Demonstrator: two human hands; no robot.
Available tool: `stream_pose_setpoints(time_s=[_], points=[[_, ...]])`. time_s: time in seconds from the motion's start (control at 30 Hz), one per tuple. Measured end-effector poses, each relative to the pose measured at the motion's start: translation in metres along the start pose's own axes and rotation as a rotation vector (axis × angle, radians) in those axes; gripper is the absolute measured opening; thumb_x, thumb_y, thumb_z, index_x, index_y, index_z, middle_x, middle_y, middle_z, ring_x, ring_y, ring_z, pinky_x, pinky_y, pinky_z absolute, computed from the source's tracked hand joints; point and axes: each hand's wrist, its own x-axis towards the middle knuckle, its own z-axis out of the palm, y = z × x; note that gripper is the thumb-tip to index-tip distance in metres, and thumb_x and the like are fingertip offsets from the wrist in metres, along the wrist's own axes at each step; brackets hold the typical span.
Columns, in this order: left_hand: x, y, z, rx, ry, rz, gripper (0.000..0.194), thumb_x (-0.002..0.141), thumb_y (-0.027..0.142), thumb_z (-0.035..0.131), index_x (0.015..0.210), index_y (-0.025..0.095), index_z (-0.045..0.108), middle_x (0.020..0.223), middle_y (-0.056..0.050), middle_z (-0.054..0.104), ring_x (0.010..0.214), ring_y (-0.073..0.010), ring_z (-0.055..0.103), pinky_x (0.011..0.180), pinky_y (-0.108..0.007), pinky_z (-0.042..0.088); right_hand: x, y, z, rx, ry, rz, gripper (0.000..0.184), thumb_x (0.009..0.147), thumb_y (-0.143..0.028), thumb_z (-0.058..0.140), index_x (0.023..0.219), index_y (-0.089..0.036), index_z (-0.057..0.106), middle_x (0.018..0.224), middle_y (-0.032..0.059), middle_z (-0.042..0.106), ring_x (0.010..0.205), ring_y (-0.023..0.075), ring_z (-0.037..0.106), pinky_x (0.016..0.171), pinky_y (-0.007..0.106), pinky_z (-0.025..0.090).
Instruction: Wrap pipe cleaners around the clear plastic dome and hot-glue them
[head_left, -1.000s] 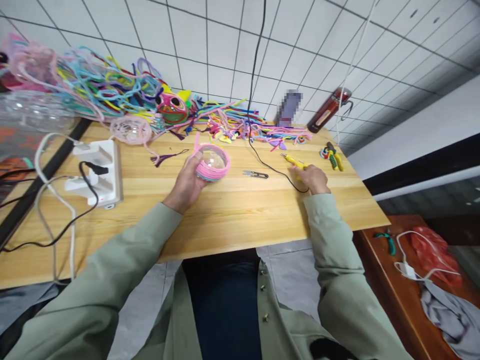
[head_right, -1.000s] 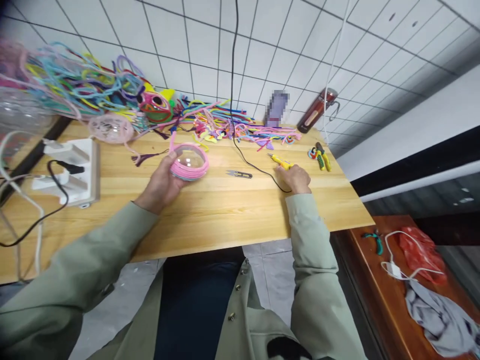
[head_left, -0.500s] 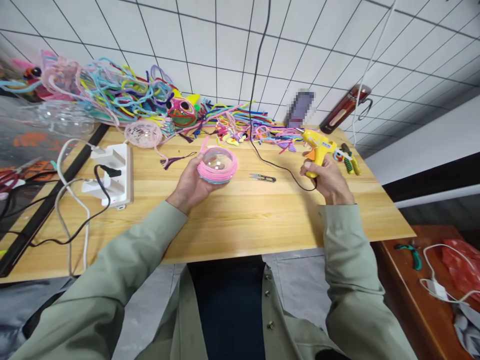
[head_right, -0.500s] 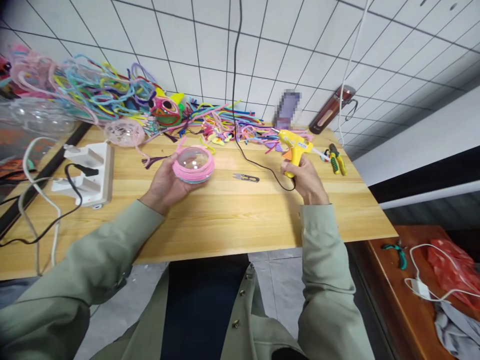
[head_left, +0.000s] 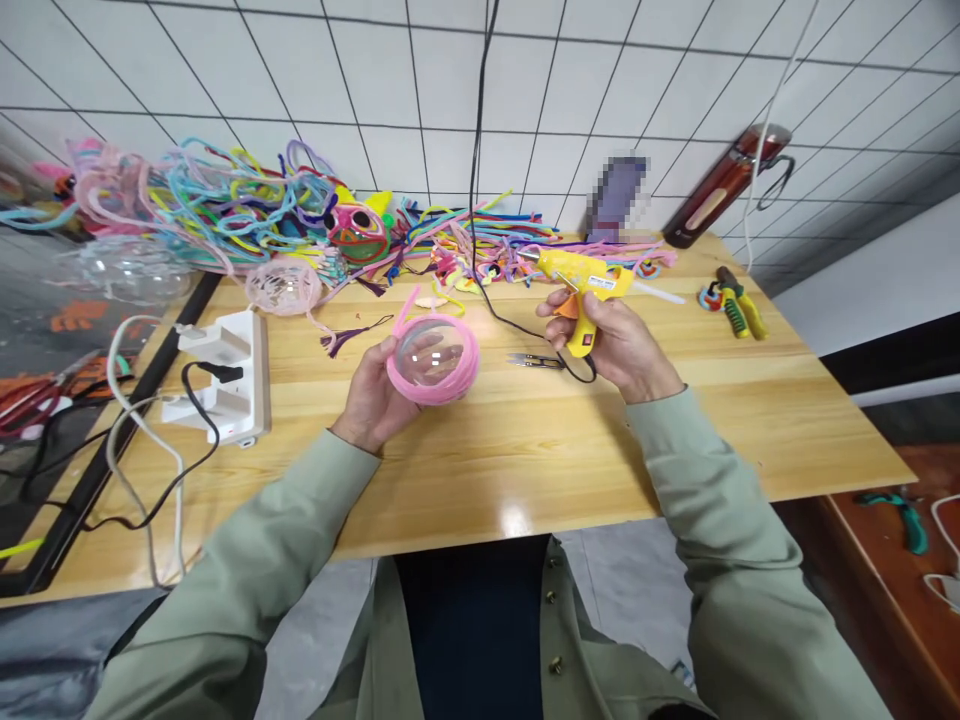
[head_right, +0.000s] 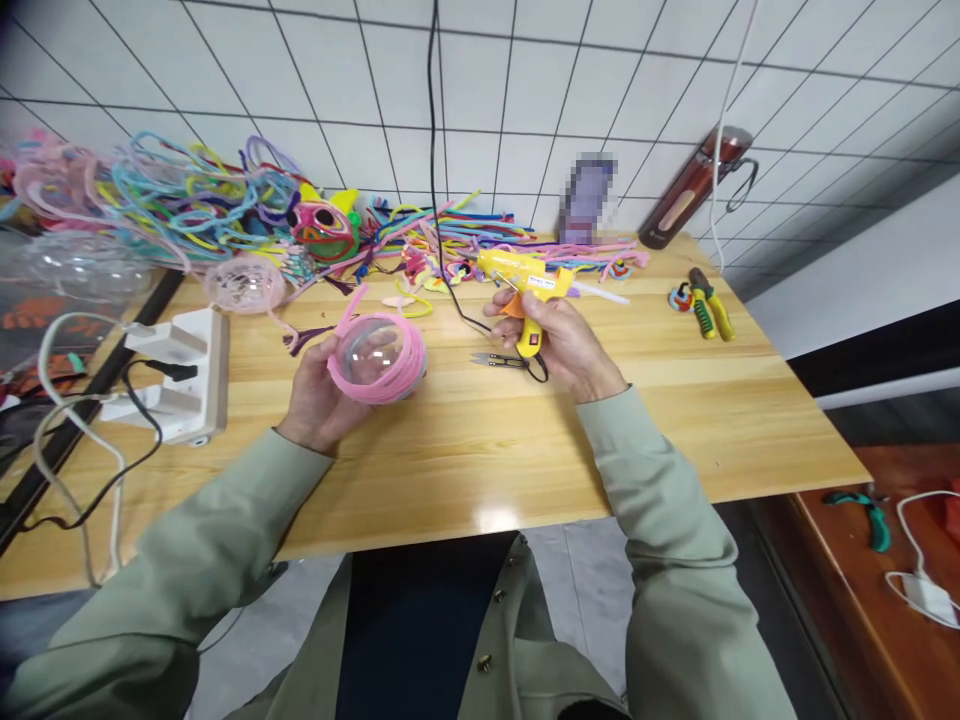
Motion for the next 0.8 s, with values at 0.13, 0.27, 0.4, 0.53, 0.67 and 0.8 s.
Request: stream_pose_setpoints(time_s=[0.13,0.27,0.4,0.53,0.67,0.8], points=[[0.0,-0.004,0.001,-0.057,-0.017,0.022,0.056,0.09,0.065,0.084,0.13,0.026,0.078,0.143,-0.012,0.084,0.155,-0.0428,0.069,0.126,-0.062,0.063,0.001,0.009,0.03,0.06,0.056,0.066,0.059,0.093,-0.078,0.086,0.113,-0.025,0.069,0.096,0.0007,0.082,0.066,0.0126,0.075,0.061,0.026,0.067],[-0.001,-0.007,0.002,-0.139,-0.062,0.01,0.055,0.089,0.056,0.09,0.133,0.025,0.079,0.141,-0.012,0.085,0.147,-0.0429,0.075,0.125,-0.062,0.063,0.004,0.014,0.055,0.103,0.073,0.06,0.071,0.066,-0.066,0.11,0.106,-0.023,0.069,0.093,-0.0034,0.078,0.057,0.006,0.06,0.054,0.021,0.055],[-0.002,-0.003,-0.005,-0.257,-0.099,-0.005,0.061,0.086,0.057,0.09,0.135,0.022,0.08,0.141,-0.015,0.085,0.142,-0.0461,0.077,0.111,-0.057,0.072,0.005,0.011,0.058,0.074,0.074,0.074,0.066,0.066,-0.062,0.11,0.102,-0.022,0.071,0.093,-0.0005,0.081,0.058,0.0077,0.059,0.055,0.023,0.053],[-0.002,0.004,-0.019,-0.354,-0.136,-0.088,0.078,0.085,0.064,0.085,0.152,0.025,0.07,0.145,-0.016,0.081,0.137,-0.05,0.078,0.079,-0.048,0.078,0.001,0.008,0.019,-0.01,0.131,0.123,0.062,0.068,-0.066,0.107,0.097,-0.02,0.078,0.09,0.0032,0.081,0.067,0.0116,0.066,0.061,0.024,0.057],[-0.003,0.008,-0.021,-0.361,-0.114,-0.099,0.084,0.087,0.066,0.08,0.158,0.024,0.063,0.149,-0.02,0.078,0.135,-0.0511,0.079,0.069,-0.043,0.076,-0.009,0.011,-0.047,-0.214,0.362,0.212,0.049,0.069,-0.057,0.108,0.083,-0.02,0.079,0.079,0.0026,0.074,0.064,0.0118,0.059,0.053,0.023,0.049],[-0.002,0.007,-0.008,-0.361,-0.129,-0.07,0.074,0.087,0.062,0.08,0.148,0.021,0.07,0.142,-0.018,0.081,0.128,-0.0502,0.082,0.064,-0.041,0.075,-0.023,0.019,-0.091,-0.476,0.53,0.34,0.04,0.085,-0.054,0.094,0.077,-0.02,0.075,0.067,0.0034,0.067,0.059,0.0136,0.054,0.05,0.025,0.042]])
